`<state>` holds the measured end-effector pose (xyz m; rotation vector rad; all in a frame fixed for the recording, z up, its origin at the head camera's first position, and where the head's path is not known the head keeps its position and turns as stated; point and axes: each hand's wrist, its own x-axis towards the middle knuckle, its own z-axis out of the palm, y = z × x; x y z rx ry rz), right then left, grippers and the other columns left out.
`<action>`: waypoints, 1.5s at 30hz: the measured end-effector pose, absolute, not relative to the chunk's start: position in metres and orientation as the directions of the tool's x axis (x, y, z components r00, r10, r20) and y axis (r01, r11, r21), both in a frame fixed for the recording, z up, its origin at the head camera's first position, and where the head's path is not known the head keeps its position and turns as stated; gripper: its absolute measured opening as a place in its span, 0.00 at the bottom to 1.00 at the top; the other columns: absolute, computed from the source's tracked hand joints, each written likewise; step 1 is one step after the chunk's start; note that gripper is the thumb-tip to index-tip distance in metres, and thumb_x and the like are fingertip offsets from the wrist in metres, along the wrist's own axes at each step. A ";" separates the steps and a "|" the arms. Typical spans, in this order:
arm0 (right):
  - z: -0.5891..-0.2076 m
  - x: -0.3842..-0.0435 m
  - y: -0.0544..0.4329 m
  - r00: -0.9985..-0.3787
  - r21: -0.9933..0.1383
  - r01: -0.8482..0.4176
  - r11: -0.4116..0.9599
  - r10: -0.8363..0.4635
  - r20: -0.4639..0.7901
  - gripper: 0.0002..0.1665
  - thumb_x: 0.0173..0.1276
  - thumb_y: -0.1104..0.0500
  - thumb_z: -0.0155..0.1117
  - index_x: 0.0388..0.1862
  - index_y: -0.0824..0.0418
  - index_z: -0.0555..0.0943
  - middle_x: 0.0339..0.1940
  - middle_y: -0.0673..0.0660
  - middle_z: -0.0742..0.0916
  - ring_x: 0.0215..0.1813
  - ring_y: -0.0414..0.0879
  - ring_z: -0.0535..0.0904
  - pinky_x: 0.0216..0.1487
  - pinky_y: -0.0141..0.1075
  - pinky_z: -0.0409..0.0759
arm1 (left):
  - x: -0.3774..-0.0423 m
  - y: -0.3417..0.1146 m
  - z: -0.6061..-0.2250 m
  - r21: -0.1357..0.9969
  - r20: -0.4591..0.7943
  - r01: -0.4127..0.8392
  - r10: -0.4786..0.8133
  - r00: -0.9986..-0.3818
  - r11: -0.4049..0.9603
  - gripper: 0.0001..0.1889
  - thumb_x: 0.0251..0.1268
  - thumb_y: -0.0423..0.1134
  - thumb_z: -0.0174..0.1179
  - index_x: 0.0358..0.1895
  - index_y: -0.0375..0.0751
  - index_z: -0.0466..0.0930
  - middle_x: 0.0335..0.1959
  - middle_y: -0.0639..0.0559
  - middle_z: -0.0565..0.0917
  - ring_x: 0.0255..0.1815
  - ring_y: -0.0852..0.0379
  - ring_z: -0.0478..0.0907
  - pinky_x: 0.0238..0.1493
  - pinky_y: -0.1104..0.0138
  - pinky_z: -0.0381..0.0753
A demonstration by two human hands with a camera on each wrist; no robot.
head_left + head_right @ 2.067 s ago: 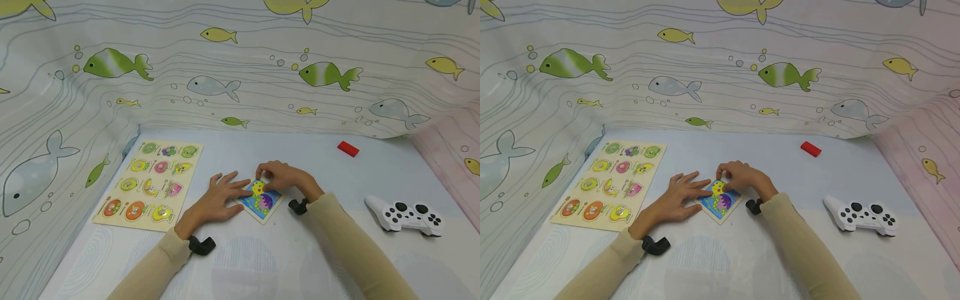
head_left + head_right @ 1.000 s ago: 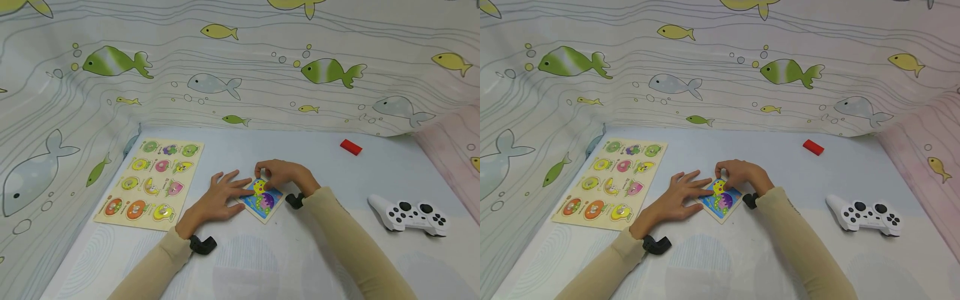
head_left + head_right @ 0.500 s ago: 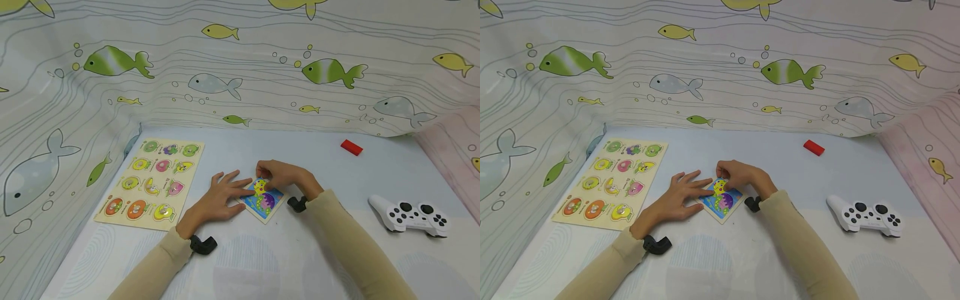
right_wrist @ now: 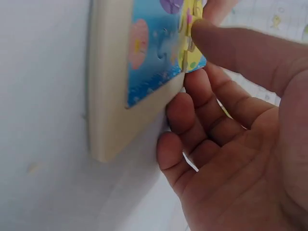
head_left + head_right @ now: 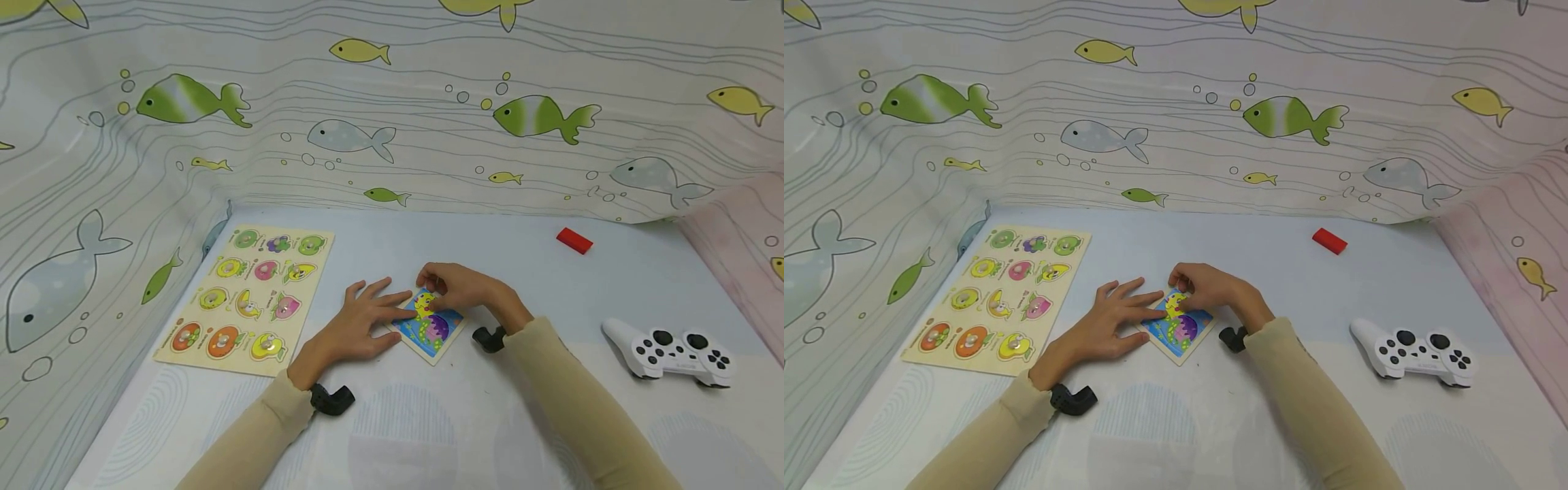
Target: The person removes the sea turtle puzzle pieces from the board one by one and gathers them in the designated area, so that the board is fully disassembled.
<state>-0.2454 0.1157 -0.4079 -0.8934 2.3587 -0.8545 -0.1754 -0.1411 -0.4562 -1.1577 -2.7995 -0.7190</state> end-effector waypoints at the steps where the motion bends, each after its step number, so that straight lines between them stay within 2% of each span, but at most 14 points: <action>1: -0.409 -0.245 0.116 -0.678 -0.694 -0.415 0.589 -0.708 -0.196 0.19 0.65 0.64 0.70 0.54 0.62 0.78 0.39 0.55 0.79 0.41 0.46 0.73 0.45 0.35 0.74 | -0.175 -0.141 -0.456 0.406 0.196 0.674 0.662 -0.724 0.617 0.23 0.66 0.54 0.56 0.65 0.67 0.80 0.76 0.59 0.71 0.83 0.40 0.54 0.73 0.33 0.43; 8: -0.414 -0.246 0.117 -0.730 -0.739 -0.366 0.565 -0.667 -0.149 0.11 0.69 0.64 0.65 0.49 0.57 0.84 0.38 0.52 0.82 0.40 0.45 0.75 0.45 0.36 0.75 | -0.175 -0.143 -0.454 0.418 0.190 0.665 0.656 -0.730 0.619 0.24 0.66 0.54 0.56 0.66 0.67 0.80 0.76 0.59 0.71 0.83 0.40 0.54 0.74 0.33 0.42; 21: -0.419 -0.250 0.120 -0.725 -0.820 -0.319 0.476 -0.679 -0.112 0.12 0.70 0.65 0.66 0.52 0.58 0.85 0.35 0.53 0.84 0.38 0.46 0.76 0.42 0.33 0.75 | -0.176 -0.145 -0.454 0.413 0.192 0.668 0.657 -0.729 0.620 0.24 0.66 0.55 0.55 0.66 0.67 0.80 0.76 0.59 0.71 0.83 0.40 0.54 0.73 0.32 0.43; 27: -0.418 -0.253 0.125 -0.785 -0.823 -0.264 0.504 -0.607 -0.120 0.13 0.71 0.61 0.67 0.52 0.58 0.86 0.40 0.54 0.88 0.41 0.46 0.79 0.47 0.35 0.78 | -0.175 -0.145 -0.454 0.411 0.191 0.667 0.657 -0.729 0.621 0.24 0.66 0.54 0.56 0.65 0.67 0.80 0.76 0.59 0.71 0.83 0.39 0.54 0.73 0.32 0.43; 30: -0.419 -0.257 0.130 -0.816 -0.822 -0.238 0.518 -0.565 -0.120 0.12 0.71 0.61 0.66 0.52 0.58 0.86 0.43 0.55 0.89 0.41 0.46 0.80 0.45 0.36 0.80 | -0.175 -0.145 -0.454 0.413 0.190 0.666 0.656 -0.731 0.622 0.24 0.66 0.54 0.56 0.66 0.67 0.80 0.76 0.59 0.71 0.83 0.40 0.54 0.73 0.32 0.43; 40: -0.419 -0.277 0.146 -0.883 -0.763 -0.219 0.608 -0.457 -0.110 0.13 0.72 0.60 0.66 0.53 0.59 0.87 0.44 0.56 0.90 0.43 0.48 0.77 0.45 0.36 0.76 | -0.175 -0.144 -0.455 0.422 0.195 0.668 0.658 -0.727 0.613 0.24 0.66 0.54 0.57 0.66 0.66 0.80 0.76 0.59 0.71 0.83 0.41 0.54 0.74 0.34 0.42; 45: -0.422 -0.283 0.149 -0.897 -0.742 -0.212 0.636 -0.429 -0.111 0.15 0.72 0.60 0.65 0.55 0.59 0.87 0.43 0.57 0.88 0.43 0.48 0.75 0.45 0.36 0.74 | -0.174 -0.142 -0.455 0.421 0.196 0.670 0.660 -0.725 0.611 0.24 0.66 0.55 0.56 0.66 0.66 0.80 0.76 0.59 0.71 0.83 0.41 0.55 0.74 0.33 0.43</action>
